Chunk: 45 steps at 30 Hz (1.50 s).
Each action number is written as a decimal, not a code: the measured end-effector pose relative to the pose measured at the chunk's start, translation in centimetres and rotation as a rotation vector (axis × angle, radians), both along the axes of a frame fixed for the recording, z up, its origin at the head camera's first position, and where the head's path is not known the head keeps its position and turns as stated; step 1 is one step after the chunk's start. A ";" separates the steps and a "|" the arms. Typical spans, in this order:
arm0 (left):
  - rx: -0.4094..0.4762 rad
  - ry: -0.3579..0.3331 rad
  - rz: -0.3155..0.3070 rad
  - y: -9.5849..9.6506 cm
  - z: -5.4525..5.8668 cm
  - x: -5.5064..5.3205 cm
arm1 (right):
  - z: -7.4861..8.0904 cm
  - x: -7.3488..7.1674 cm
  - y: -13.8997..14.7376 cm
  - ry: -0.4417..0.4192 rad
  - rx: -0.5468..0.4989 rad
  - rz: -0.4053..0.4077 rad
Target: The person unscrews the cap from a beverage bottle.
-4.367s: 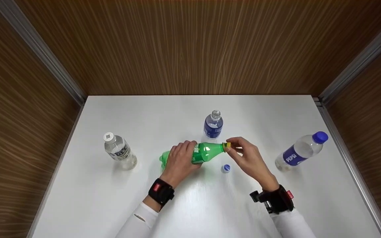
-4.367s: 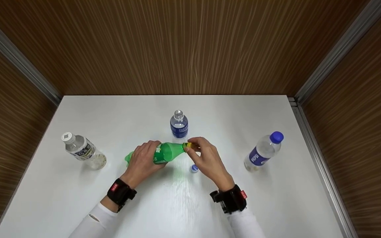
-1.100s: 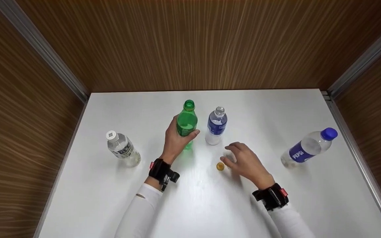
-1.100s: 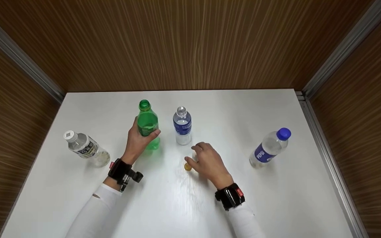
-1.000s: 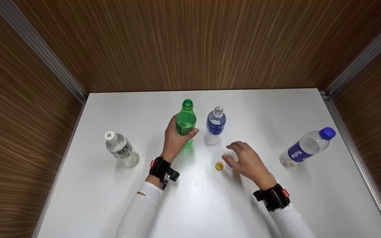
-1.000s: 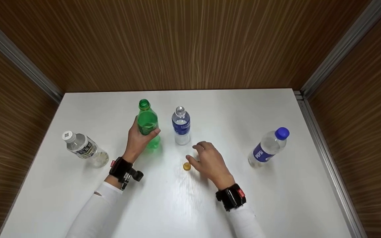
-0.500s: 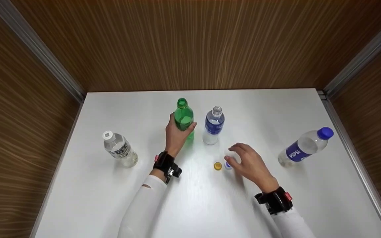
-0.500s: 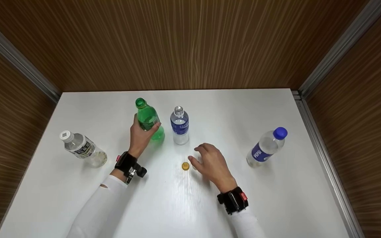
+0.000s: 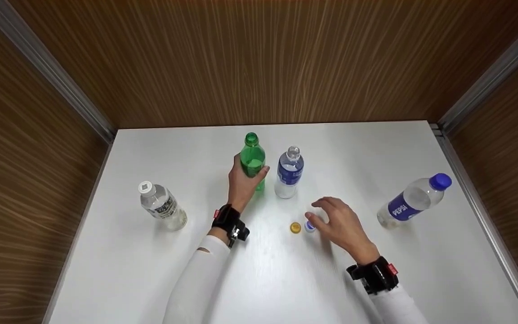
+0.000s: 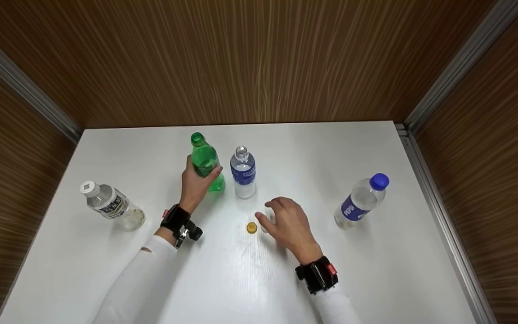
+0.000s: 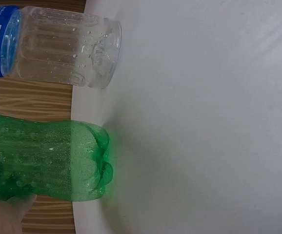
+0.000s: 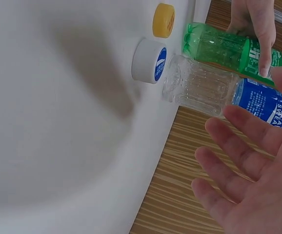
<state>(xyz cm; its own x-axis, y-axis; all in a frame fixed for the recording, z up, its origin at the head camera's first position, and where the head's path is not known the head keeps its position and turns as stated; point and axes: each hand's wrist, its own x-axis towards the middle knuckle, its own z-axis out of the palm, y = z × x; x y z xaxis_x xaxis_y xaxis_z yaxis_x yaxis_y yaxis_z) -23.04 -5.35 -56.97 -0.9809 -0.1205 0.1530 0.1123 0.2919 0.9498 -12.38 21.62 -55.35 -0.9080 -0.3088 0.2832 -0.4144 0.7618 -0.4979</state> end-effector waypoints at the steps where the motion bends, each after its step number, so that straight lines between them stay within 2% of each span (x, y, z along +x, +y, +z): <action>1: 0.002 -0.005 -0.005 0.0 0.0 0.0 | 0.0 0.0 0.0 -0.008 -0.001 -0.006; 11: -0.042 -0.053 -0.013 -0.1 -0.5 0.0 | 0.1 0.0 0.0 -0.086 -0.006 -0.049; 16: -0.058 -0.038 -0.050 -0.3 -0.4 0.3 | 0.1 -0.1 0.0 -0.099 -0.003 -0.051; 21: -0.100 -0.024 -0.041 -0.6 0.0 0.7 | 0.1 -0.4 0.0 -0.101 -0.001 -0.041; 24: -0.139 0.007 -0.038 -0.8 0.2 0.9 | 0.1 -0.6 0.1 -0.097 -0.004 -0.037; 30: -0.202 0.125 -0.025 -1.6 0.6 1.4 | 0.2 -0.9 0.0 -0.080 -0.043 -0.045; 33: -0.222 0.152 -0.011 -2.0 0.8 1.8 | 0.2 -1.1 0.1 -0.062 -0.058 -0.054; 39: -0.293 0.175 -0.028 -2.1 1.4 3.2 | 0.0 -1.2 0.4 -0.014 -0.064 -0.079; 45: -0.389 0.291 -0.042 -2.6 2.4 4.5 | -0.1 -1.2 0.5 -0.009 -0.074 -0.090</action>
<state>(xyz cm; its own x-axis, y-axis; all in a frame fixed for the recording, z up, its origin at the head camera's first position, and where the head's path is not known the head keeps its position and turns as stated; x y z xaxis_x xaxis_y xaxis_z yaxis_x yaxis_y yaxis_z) -18.51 -7.96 -54.59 -0.8933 0.0387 0.4477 0.3764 0.6088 0.6983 -13.61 22.12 -55.41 -0.9338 -0.2046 0.2935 -0.3412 0.7565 -0.5580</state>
